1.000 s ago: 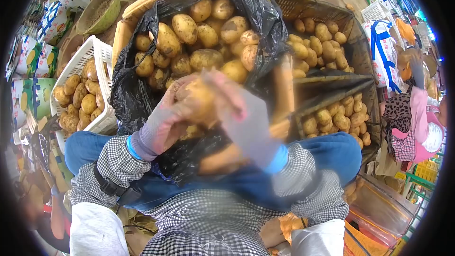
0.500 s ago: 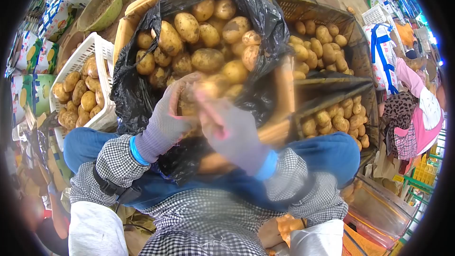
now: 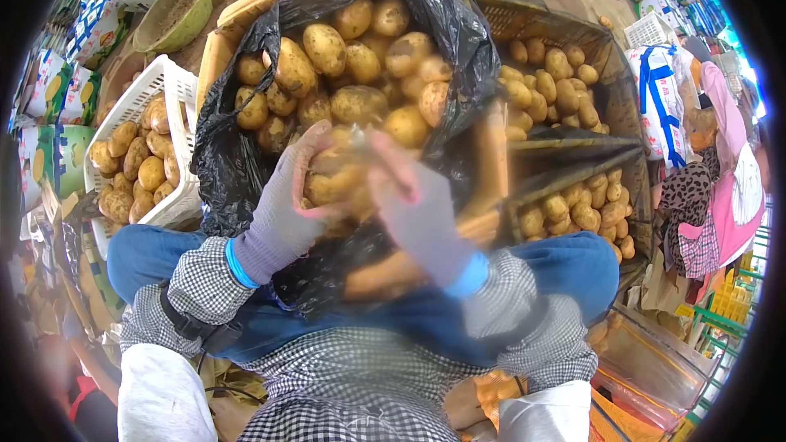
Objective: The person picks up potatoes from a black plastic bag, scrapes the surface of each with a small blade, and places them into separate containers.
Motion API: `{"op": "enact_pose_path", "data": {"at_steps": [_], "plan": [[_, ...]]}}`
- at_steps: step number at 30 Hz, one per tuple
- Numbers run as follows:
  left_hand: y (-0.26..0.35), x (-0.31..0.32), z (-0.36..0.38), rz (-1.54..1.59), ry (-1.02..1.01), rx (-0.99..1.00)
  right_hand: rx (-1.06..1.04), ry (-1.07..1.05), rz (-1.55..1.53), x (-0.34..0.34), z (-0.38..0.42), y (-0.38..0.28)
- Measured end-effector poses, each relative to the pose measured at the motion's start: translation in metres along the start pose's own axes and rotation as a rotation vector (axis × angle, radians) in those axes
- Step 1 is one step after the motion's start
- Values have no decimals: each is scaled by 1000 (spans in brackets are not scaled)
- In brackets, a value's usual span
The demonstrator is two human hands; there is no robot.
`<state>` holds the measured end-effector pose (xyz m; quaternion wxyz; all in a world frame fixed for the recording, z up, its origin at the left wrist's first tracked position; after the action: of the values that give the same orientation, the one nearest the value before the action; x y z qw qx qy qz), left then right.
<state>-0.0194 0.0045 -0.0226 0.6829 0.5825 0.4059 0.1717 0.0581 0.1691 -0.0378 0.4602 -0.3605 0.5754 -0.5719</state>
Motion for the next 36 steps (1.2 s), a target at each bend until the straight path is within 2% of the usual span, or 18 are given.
{"op": "enact_pose_path", "data": {"at_steps": [3, 8, 10, 12, 15, 17, 22, 24, 26, 30, 33, 36], "plan": [[-4, 0, 1, -170, -16, 66, 45, -30, -9, 10, 10, -3], [-8, 5, 2, -180, -5, 90, 37, -80, 106, 16, 18, -19], [-10, 6, 1, -191, 7, 90, -268, -75, 277, 24, 22, -10], [-12, 5, 0, -165, -20, 40, -356, -30, 308, 26, 23, -3], [-1, 6, -4, -159, 1, -41, -90, 54, 138, 11, 7, 0], [9, 2, -8, -213, -7, 34, 199, 57, -6, 0, -5, -10], [5, -1, -8, -219, 31, 129, 95, -89, -11, 9, 14, -9], [7, -2, -10, -141, 61, 149, 80, -95, -13, 10, 14, -12], [3, 0, -9, -211, 85, 186, 101, -42, -30, 4, 6, -13], [3, 2, -8, -304, 85, 167, -129, -47, 175, 11, 14, -5], [4, 2, -8, -298, 22, 116, -44, -80, 179, 7, 16, -15], [10, 1, -9, -380, -2, 143, 100, -50, 57, 6, 13, -19]]}}
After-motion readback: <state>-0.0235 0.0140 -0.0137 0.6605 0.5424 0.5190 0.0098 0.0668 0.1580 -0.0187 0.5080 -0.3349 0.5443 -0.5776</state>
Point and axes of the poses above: each hand's wrist, its own z-axis away from the middle knuckle, its own x-axis out of the palm, y = z × x, the point moved 2 cm from there along -z, towards the middle knuckle, and after that the axes turned 3 degrees about z, right-handed, at the moved point
